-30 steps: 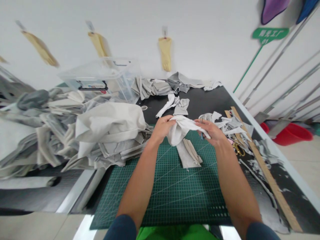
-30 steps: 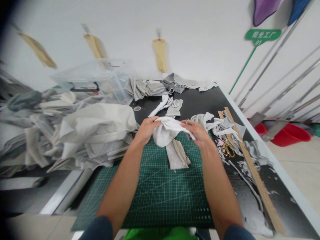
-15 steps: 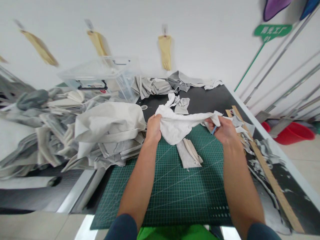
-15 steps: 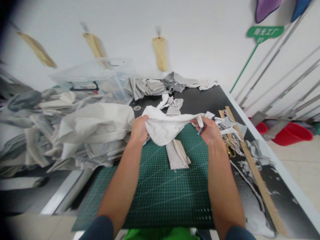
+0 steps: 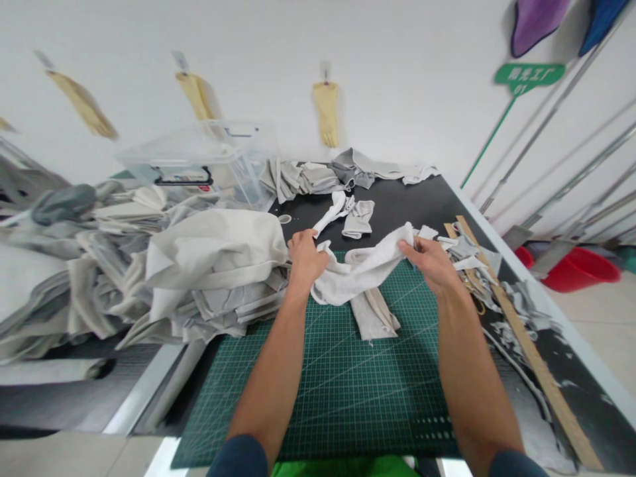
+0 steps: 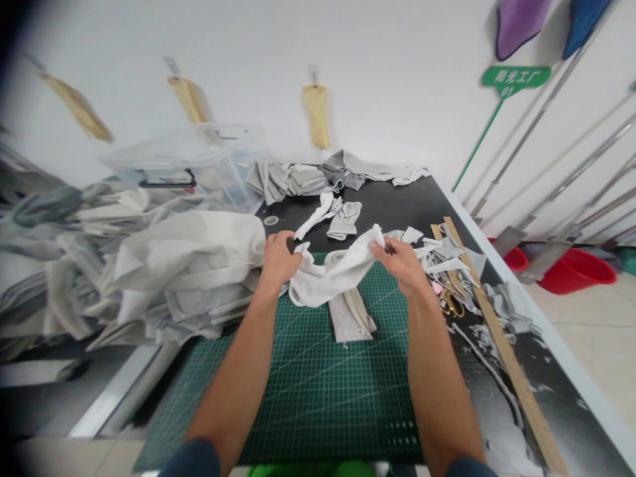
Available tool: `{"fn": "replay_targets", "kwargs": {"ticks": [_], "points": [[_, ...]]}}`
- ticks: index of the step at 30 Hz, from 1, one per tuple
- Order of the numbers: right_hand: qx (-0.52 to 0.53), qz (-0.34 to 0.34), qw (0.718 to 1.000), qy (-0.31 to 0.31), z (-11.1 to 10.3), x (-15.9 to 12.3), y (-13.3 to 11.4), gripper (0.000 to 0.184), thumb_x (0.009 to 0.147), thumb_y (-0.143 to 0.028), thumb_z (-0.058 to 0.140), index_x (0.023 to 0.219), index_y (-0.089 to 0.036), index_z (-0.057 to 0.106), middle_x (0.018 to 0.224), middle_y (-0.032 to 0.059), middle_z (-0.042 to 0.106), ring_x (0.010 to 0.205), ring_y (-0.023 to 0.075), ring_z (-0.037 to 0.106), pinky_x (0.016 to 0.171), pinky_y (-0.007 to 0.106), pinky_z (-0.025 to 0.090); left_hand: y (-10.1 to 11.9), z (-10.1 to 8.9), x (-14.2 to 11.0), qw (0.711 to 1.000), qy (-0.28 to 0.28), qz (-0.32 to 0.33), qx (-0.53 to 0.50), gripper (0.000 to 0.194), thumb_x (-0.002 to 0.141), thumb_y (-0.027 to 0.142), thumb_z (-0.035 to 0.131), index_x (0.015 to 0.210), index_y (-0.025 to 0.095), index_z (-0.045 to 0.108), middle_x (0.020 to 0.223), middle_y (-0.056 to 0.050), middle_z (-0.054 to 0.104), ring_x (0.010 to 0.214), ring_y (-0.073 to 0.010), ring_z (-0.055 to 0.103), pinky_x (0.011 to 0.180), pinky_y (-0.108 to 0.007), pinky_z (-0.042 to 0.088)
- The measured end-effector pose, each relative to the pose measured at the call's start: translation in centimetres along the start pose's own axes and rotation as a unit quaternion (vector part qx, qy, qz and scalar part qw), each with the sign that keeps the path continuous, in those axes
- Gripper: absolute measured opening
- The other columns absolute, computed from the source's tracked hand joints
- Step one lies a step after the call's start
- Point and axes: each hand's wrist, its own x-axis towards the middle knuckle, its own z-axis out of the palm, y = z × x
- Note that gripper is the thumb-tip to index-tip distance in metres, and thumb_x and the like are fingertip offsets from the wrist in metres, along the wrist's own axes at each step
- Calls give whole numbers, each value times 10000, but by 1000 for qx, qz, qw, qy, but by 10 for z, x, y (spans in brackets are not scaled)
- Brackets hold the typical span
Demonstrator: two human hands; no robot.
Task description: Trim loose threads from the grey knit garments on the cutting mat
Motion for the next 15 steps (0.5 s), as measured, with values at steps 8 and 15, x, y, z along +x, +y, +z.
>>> {"fn": "replay_targets", "kwargs": {"ticks": [8,15], "points": [[75,36,985,-153,44,-19,-32,457,760,-575,917,922,-207,701,762,-16,619,683,142,488,616,291,356,57,22,-47,896,-260,37,-358,469,794,278,799,1243,186,699,1082,-82,762,999,-223,710,927,-366,537],[46,31,997,-48,57,-24,-37,388,767,-467,890,916,-243,611,651,-72,512,591,125,395,562,287,254,54,22,-44,874,-239,-75,-415,131,642,183,722,759,183,663,726,16,604,692,-129,532,669,-269,399]]}}
